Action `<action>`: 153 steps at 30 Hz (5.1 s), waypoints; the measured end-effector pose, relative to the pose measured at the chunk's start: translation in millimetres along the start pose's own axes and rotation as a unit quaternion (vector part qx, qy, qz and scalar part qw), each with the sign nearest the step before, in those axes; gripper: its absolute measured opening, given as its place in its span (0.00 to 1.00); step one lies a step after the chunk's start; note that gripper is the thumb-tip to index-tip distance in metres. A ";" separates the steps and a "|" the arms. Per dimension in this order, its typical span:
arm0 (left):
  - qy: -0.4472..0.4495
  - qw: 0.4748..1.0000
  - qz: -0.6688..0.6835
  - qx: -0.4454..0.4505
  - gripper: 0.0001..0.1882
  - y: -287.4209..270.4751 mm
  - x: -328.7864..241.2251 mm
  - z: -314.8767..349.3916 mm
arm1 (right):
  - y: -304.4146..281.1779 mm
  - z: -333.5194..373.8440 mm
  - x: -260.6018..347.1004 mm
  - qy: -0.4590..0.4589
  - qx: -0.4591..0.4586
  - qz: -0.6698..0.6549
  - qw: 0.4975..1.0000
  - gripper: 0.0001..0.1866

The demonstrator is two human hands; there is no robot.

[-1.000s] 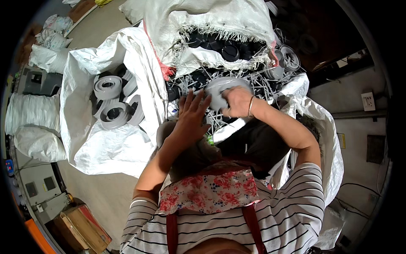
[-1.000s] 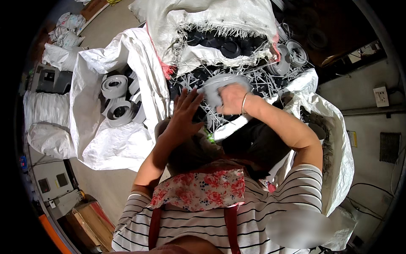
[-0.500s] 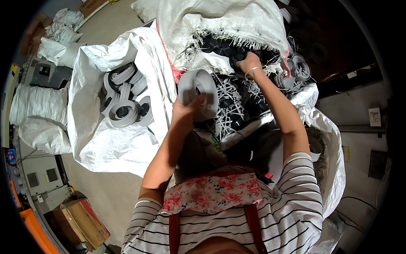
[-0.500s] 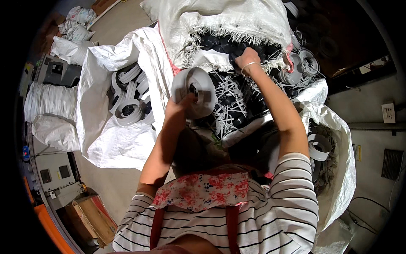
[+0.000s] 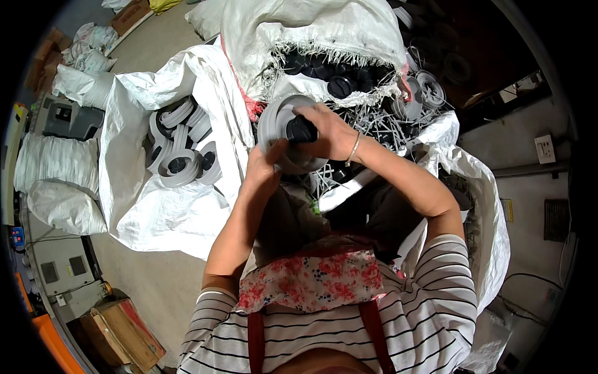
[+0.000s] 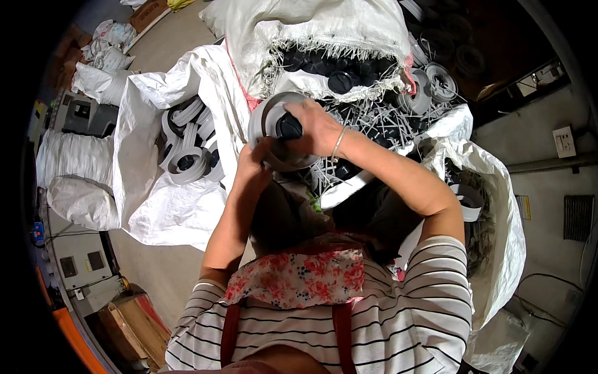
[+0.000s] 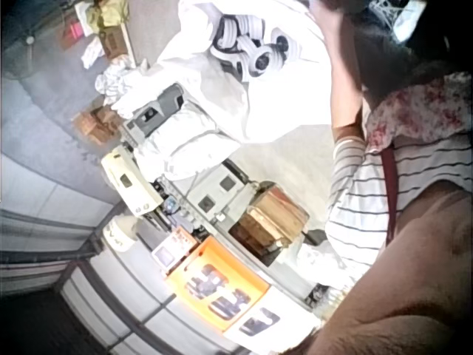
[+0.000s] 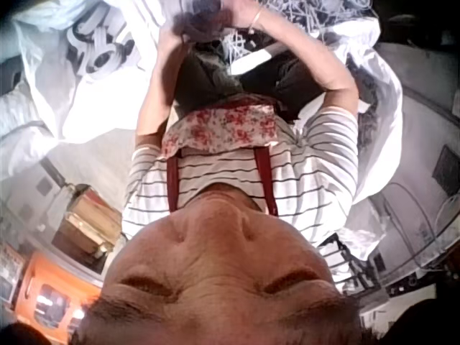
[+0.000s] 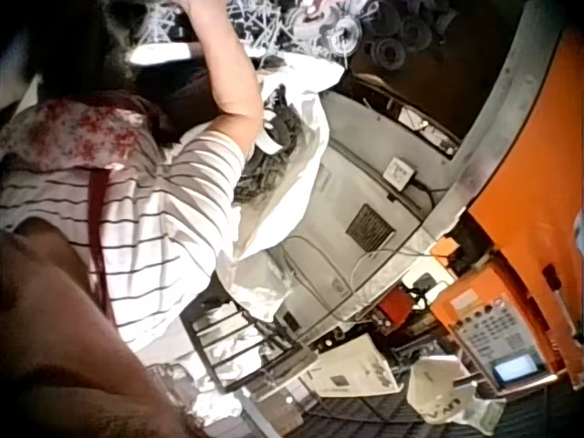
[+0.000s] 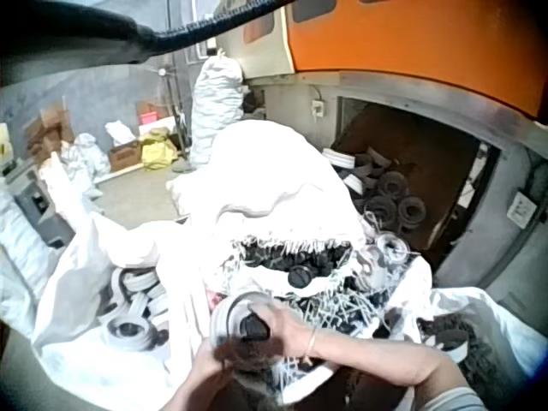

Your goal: The person sits on the floor and repeatedly picks up grey circular plastic parts and black circular inserts from large white sacks. They insert the black pieces into the grey parts by hand and place the assembled units into a separate white sack. The process involves continuous picking, inserting, and placing of the components.

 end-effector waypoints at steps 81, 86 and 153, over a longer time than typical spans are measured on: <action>0.058 0.827 -0.540 -0.145 0.27 35.1 -34.3 -112.2 | -182.1 115.0 -235.6 0.229 -0.227 -0.139 0.936 0.07; 0.074 0.809 -0.567 -0.137 0.27 40.6 -14.9 -124.9 | -241.3 127.1 -401.8 0.485 -0.163 0.182 0.840 0.29; 0.092 0.847 -0.516 -0.090 0.21 19.7 -28.4 -150.6 | -209.7 125.0 -370.6 0.376 -0.241 0.147 0.883 0.39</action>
Point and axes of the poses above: each hand's wrist, its own z-axis away from the middle knuckle, its own y-axis out of the palm, x = y × z, the point moved 2 cm from there along -z, towards the middle knuckle, and after that the axes turned 14 degrees about -y, right-handed, at the moved point
